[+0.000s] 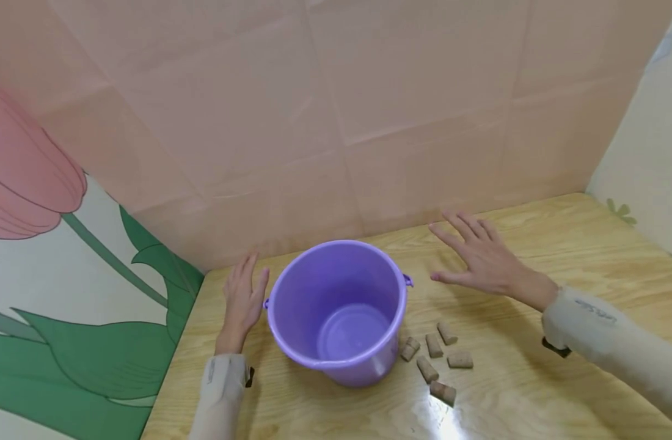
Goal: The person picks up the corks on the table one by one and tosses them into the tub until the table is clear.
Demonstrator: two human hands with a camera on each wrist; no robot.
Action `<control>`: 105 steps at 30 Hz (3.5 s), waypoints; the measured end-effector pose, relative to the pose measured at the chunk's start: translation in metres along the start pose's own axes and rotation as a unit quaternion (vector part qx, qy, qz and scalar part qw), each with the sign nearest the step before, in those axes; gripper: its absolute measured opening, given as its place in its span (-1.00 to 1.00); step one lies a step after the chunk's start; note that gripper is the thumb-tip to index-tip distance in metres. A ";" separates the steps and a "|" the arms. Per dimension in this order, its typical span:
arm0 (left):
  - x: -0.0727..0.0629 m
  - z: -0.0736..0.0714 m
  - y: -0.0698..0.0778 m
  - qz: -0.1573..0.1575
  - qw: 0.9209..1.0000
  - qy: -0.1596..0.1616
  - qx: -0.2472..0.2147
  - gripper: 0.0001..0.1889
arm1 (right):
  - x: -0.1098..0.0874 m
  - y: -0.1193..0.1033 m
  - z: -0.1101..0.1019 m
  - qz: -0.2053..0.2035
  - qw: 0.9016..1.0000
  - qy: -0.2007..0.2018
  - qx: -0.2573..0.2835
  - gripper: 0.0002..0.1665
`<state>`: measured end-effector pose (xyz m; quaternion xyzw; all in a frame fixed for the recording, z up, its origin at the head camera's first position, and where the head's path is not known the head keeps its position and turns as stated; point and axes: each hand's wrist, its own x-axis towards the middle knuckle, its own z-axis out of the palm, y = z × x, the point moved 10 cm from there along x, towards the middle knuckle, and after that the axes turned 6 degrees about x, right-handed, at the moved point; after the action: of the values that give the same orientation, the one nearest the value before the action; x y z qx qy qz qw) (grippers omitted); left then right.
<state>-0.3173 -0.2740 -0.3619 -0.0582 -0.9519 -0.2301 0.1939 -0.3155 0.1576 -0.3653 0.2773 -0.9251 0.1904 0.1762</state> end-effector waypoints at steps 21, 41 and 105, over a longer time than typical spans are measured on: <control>-0.028 -0.034 0.053 0.058 0.994 0.017 -0.088 -0.59 | -0.027 -0.042 0.020 -0.094 0.990 -0.095 0.038 -0.25; -0.052 -0.038 0.078 0.093 0.988 0.019 -0.120 -0.67 | -0.051 -0.048 0.044 -0.078 0.976 -0.189 0.078 -0.48; -0.059 -0.039 0.096 0.201 0.978 0.049 -0.016 -0.59 | 0.011 -0.103 -0.087 -0.153 0.960 0.185 0.145 -0.44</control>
<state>-0.2305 -0.2084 -0.3134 -0.2407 -0.9061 -0.2043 0.2816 -0.2452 0.1118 -0.2593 0.3978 -0.7853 0.3417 0.3291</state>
